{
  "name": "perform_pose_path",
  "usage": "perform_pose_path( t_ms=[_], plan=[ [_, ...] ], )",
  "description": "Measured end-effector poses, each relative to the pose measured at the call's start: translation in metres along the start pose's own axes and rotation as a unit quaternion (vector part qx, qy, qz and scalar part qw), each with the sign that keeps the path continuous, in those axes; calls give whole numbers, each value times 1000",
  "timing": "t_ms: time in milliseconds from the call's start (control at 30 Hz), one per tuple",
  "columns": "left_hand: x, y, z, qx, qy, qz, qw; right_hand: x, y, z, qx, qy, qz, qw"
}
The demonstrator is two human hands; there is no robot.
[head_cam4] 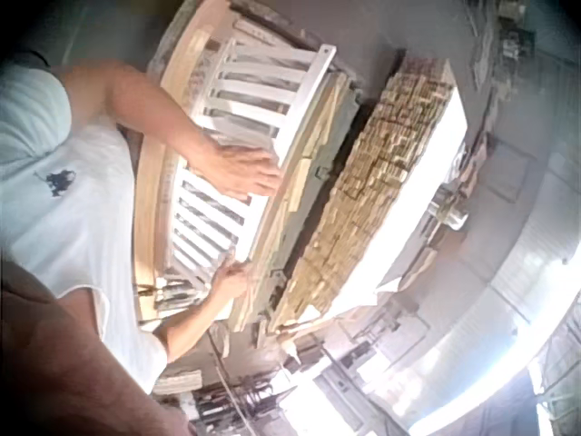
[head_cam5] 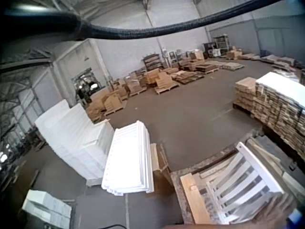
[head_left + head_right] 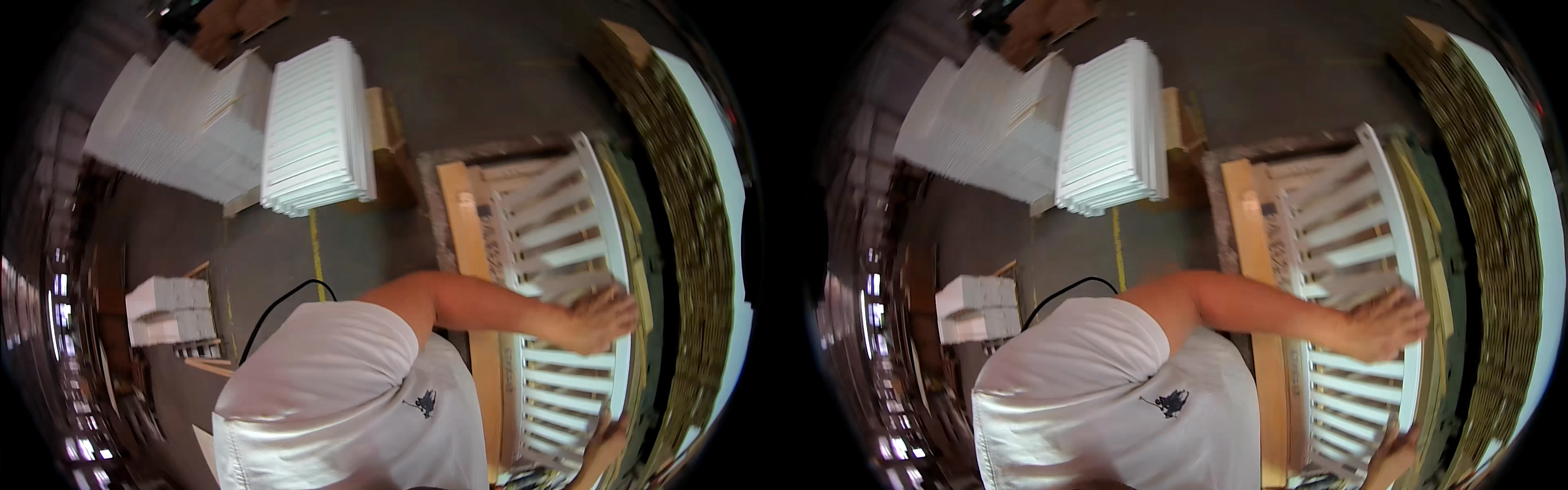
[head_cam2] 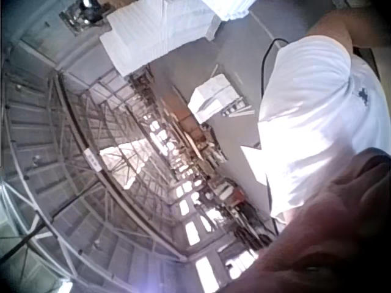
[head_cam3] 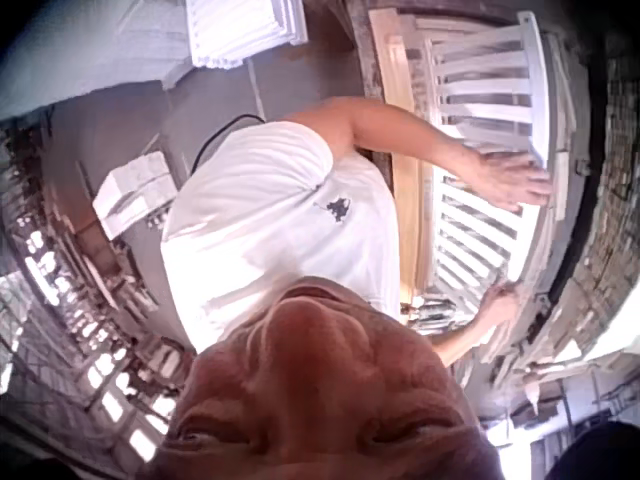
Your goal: The person assembles white wooden slats into a panel structure using a pneumatic nail gun. They position the slats on a wooden jig, secure them with nails, and then flip the completed panel to inspect the alignment and finish.
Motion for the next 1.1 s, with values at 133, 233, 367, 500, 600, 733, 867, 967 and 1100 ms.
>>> perform_pose_path(
  t_ms=[133,233,367,500,600,733,867,967,1100],
  plan=[
    [-59,1,67,-237,-127,22,963,-9,16,23,-45,27,-63,997],
    [-120,24,85,-248,-204,126,938,-8,15,51,-10,-68,87,994],
    [-192,57,108,-266,-207,306,890,-4,28,99,182,-91,83,976],
    [-250,74,102,-452,-119,476,745,54,67,89,289,-80,49,953],
    [-262,93,112,-604,-138,474,626,103,138,33,409,-89,8,908],
    [-310,139,179,-475,-290,537,634,116,343,-47,438,-25,80,895],
    [-425,221,228,-111,-471,583,653,105,497,-139,480,87,205,848],
    [-482,235,303,-41,-451,663,596,104,588,-208,506,168,251,808],
    [-545,271,366,-14,-474,635,610,81,688,-225,475,194,268,816]
  ],
)
Point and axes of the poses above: each hand's wrist, its own x-axis towards the middle knuckle, its own z-axis out of the back of the hand, y = z × x, the point moved 2 cm from there along x, towards the middle knuckle, and after that the axes turned 4 degrees about -x, right-handed, at the moved point
